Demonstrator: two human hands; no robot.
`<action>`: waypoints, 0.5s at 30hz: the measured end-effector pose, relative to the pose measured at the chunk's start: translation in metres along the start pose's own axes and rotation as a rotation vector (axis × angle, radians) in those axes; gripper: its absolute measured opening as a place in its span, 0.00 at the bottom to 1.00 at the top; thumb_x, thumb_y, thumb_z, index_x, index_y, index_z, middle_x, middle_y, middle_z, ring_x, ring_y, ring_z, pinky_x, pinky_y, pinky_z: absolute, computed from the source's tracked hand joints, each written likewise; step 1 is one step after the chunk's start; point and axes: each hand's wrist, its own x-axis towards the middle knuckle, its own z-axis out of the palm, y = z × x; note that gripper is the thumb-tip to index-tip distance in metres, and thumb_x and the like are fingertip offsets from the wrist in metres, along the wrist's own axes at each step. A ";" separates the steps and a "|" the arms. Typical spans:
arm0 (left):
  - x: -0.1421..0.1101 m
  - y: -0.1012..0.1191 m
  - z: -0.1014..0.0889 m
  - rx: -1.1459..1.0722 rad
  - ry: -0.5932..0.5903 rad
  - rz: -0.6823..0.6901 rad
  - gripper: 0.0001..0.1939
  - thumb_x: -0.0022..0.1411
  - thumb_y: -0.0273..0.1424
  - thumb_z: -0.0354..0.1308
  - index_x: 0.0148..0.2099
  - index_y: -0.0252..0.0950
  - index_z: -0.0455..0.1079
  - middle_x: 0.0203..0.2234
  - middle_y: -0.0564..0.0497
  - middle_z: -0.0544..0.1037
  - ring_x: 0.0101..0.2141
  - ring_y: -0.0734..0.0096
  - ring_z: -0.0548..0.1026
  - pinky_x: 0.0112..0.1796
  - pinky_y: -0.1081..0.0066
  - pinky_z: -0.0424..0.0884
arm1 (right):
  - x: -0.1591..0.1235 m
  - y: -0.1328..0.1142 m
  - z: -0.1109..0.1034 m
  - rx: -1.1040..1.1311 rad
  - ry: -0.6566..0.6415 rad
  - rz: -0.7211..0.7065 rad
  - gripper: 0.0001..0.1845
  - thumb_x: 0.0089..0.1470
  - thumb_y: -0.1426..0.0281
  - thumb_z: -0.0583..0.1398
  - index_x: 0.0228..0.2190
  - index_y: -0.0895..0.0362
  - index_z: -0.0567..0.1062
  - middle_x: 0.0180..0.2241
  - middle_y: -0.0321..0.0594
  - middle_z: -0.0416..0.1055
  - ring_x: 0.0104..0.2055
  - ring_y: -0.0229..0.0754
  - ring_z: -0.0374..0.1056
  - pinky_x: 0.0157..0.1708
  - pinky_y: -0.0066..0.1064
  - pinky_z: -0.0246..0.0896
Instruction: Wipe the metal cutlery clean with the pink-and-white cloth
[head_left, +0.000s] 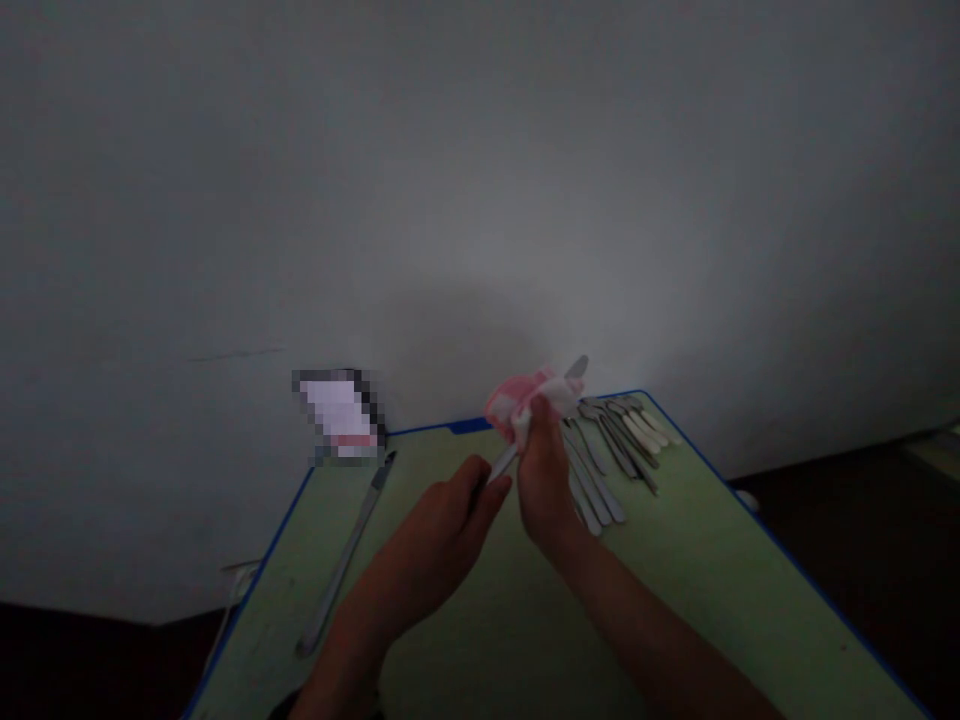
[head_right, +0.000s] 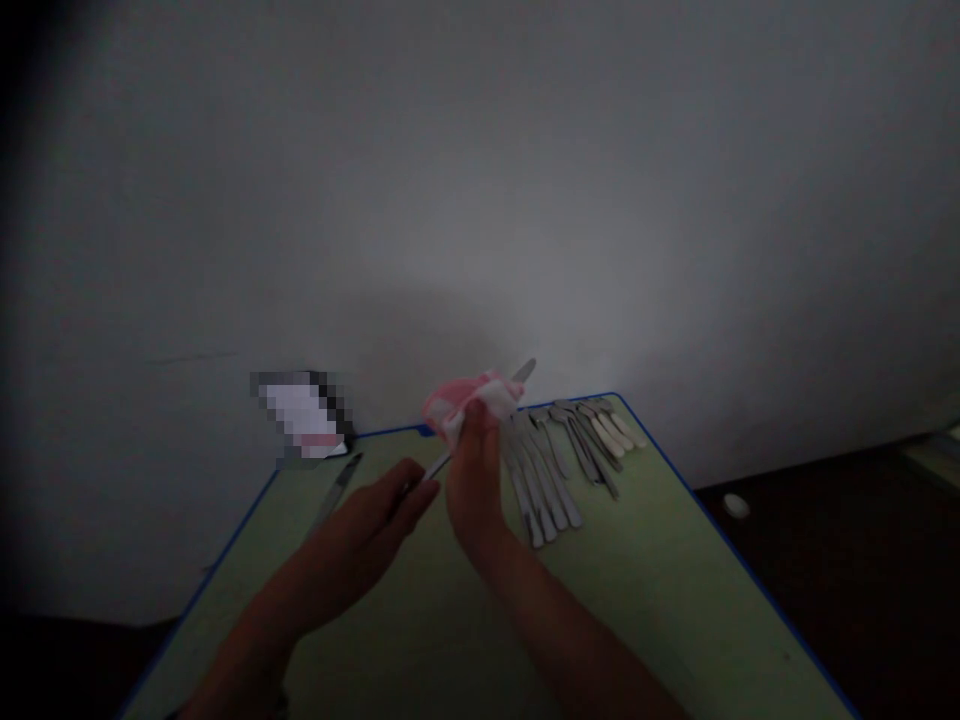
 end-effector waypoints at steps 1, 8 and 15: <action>0.001 -0.001 0.000 0.029 0.016 0.000 0.16 0.68 0.43 0.38 0.38 0.38 0.61 0.26 0.53 0.72 0.27 0.69 0.70 0.30 0.69 0.62 | -0.008 0.002 0.005 0.004 -0.044 0.031 0.25 0.55 0.51 0.50 0.43 0.56 0.69 0.42 0.43 0.71 0.49 0.41 0.63 0.49 0.32 0.55; 0.000 -0.016 -0.012 0.150 -0.035 0.026 0.18 0.69 0.41 0.36 0.40 0.38 0.63 0.33 0.49 0.75 0.33 0.65 0.73 0.35 0.66 0.63 | -0.009 0.012 0.007 0.036 -0.106 0.128 0.22 0.54 0.51 0.52 0.39 0.55 0.71 0.39 0.39 0.72 0.44 0.39 0.65 0.48 0.30 0.56; -0.013 -0.017 -0.023 0.146 -0.124 0.035 0.22 0.69 0.43 0.34 0.33 0.38 0.62 0.24 0.54 0.71 0.26 0.71 0.68 0.29 0.71 0.61 | 0.039 0.000 -0.022 0.125 0.093 0.071 0.20 0.53 0.52 0.53 0.35 0.54 0.72 0.32 0.35 0.71 0.35 0.37 0.65 0.40 0.31 0.59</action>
